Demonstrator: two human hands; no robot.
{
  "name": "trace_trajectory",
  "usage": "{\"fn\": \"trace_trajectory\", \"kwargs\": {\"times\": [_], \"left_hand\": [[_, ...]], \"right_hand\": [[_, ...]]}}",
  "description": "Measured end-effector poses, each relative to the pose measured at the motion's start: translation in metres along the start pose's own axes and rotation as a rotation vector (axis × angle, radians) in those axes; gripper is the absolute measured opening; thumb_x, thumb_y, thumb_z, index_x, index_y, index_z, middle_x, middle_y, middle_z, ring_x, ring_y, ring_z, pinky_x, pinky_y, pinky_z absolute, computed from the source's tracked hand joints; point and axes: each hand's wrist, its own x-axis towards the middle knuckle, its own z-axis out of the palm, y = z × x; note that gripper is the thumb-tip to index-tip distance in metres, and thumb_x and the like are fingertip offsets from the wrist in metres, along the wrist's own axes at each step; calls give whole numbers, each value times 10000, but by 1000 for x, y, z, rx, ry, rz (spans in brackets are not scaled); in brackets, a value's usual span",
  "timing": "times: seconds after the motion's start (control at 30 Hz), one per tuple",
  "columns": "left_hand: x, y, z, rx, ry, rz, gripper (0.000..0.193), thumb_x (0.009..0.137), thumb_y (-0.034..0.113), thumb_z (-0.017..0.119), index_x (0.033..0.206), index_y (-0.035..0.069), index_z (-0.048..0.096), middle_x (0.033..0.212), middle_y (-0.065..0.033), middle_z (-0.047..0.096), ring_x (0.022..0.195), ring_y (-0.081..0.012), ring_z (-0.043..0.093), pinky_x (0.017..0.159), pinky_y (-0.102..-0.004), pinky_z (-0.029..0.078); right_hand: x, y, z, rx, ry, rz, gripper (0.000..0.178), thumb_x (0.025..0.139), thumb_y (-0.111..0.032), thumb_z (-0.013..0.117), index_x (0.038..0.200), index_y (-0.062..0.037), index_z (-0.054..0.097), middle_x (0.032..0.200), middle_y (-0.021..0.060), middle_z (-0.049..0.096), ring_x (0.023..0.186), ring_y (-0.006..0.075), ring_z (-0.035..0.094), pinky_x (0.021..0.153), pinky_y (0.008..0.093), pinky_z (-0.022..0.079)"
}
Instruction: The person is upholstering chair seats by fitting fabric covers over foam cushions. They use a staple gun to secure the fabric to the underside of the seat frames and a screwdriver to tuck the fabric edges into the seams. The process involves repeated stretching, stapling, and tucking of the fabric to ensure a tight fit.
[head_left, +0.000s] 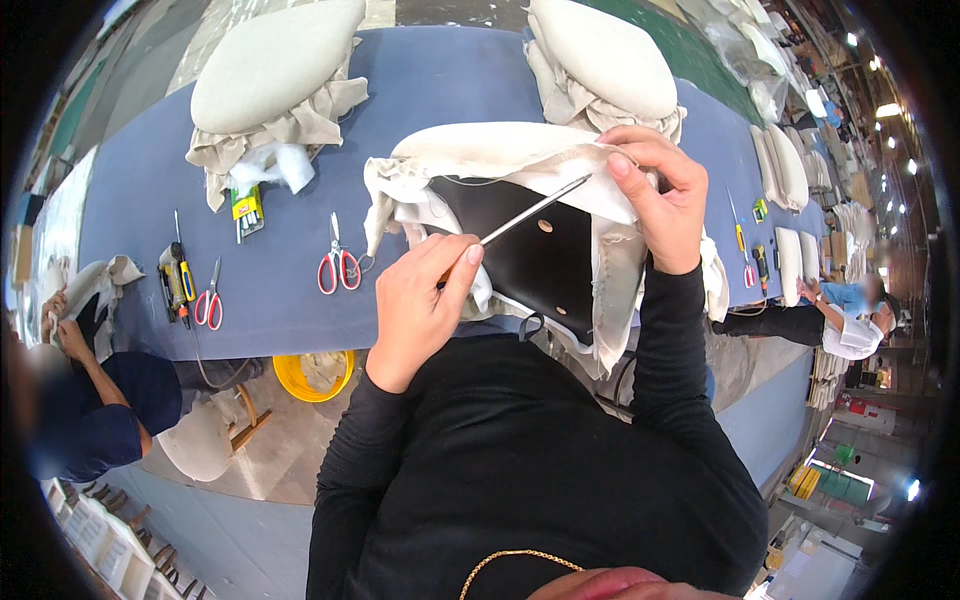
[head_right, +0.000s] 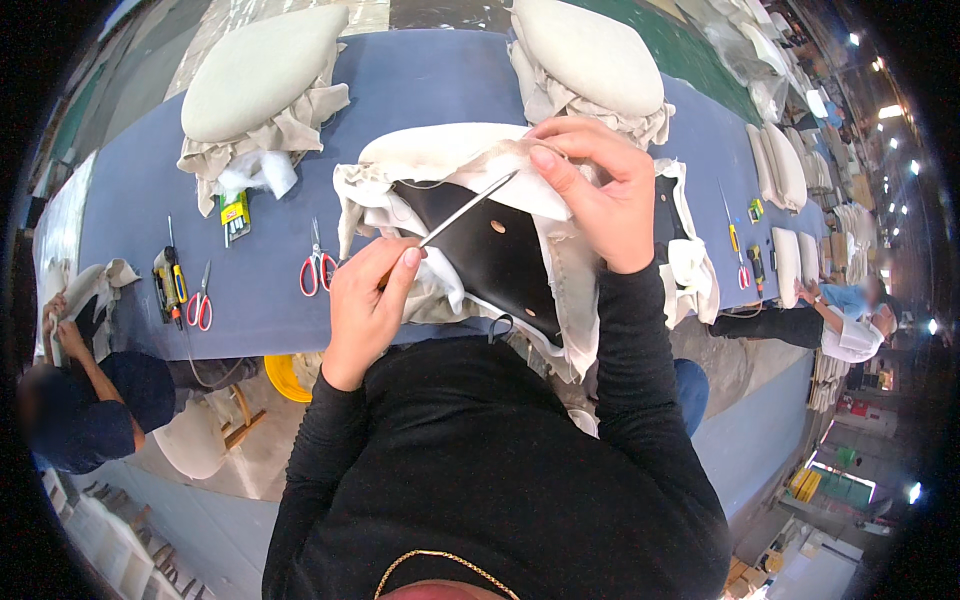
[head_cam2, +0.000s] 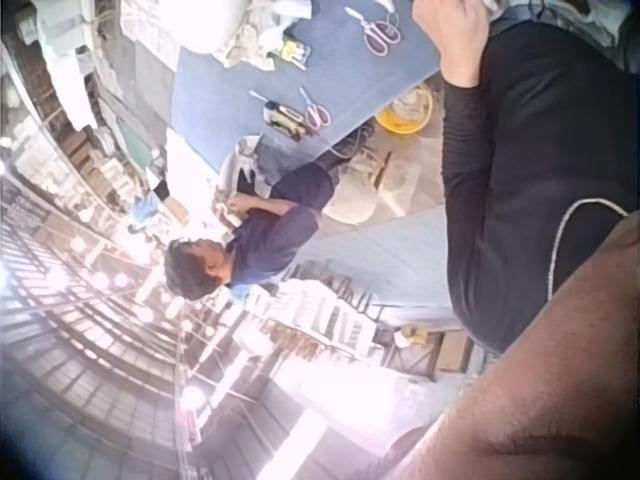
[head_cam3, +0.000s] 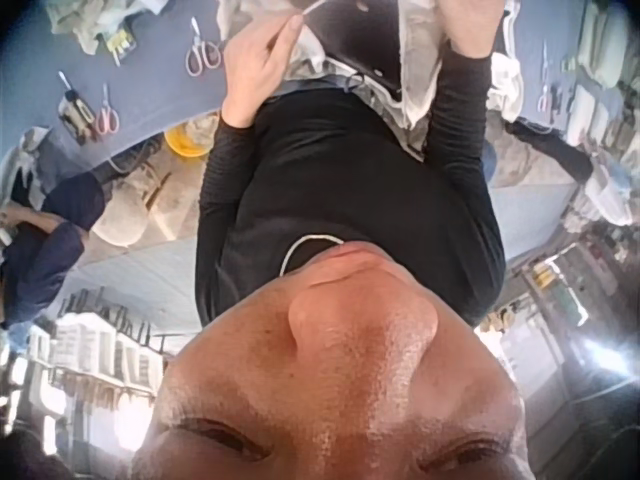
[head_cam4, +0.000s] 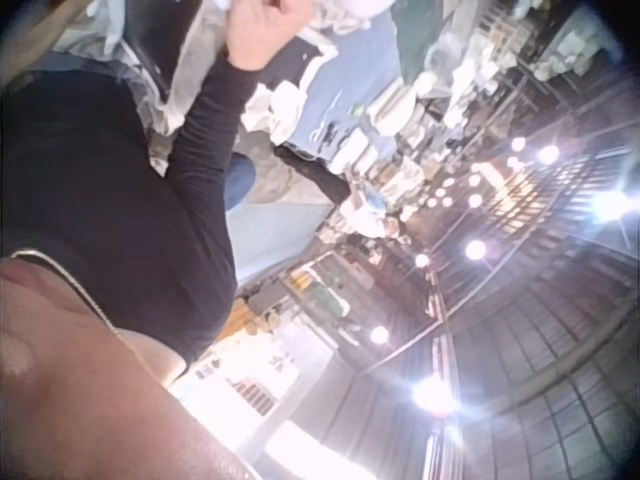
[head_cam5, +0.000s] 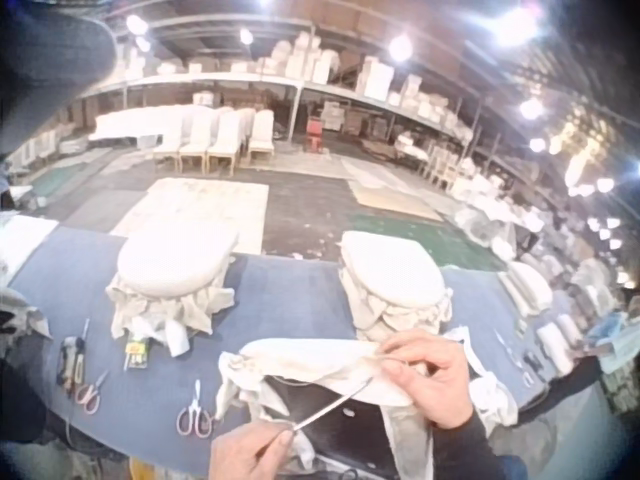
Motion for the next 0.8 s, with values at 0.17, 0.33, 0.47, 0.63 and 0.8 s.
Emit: {"fn": "trace_trajectory", "kwargs": {"times": [0.17, 0.33, 0.47, 0.63, 0.8], "left_hand": [[0, -2, -6, 37, -6, -40, 185, 1043, 234, 669, 1017, 73, 756, 826, -95, 688, 729, -298, 677, 645, -373, 498], [9, -2, -4, 86, 0, 31, 176, 1033, 234, 681, 1002, 77, 755, 830, -87, 694, 728, -294, 679, 636, -371, 500], [20, 5, -4, 75, -25, 50, 157, 1024, 180, 692, 1019, 31, 742, 829, -109, 668, 695, -277, 630, 639, -363, 473], [22, 5, -7, 113, -28, 33, 149, 1017, 204, 700, 1000, 66, 752, 829, -88, 680, 714, -279, 659, 631, -370, 488], [27, 9, -6, 82, 0, 25, 128, 1000, 202, 716, 990, 82, 759, 829, -76, 687, 736, -273, 674, 633, -375, 498]], "right_hand": [[1, 6, -4, 22, -2, -16, 129, 948, -104, 788, 994, 17, 793, 1092, 141, 781, 1027, 224, 710, 964, 348, 520], [2, 9, -7, 25, -17, -36, 132, 957, -97, 771, 1010, 21, 796, 1117, 149, 777, 1046, 239, 710, 968, 355, 518], [7, 12, -7, 14, -59, -124, 135, 933, -87, 774, 1018, 11, 813, 1147, 155, 771, 1091, 261, 703, 981, 374, 517], [7, 13, -5, -10, -70, -206, 175, 831, -86, 815, 989, -18, 848, 1247, 178, 740, 1161, 302, 688, 1026, 404, 507], [9, 16, -7, 15, -132, -273, 207, 756, -99, 830, 948, -29, 860, 1312, 204, 712, 1235, 351, 669, 1089, 448, 484]]}}
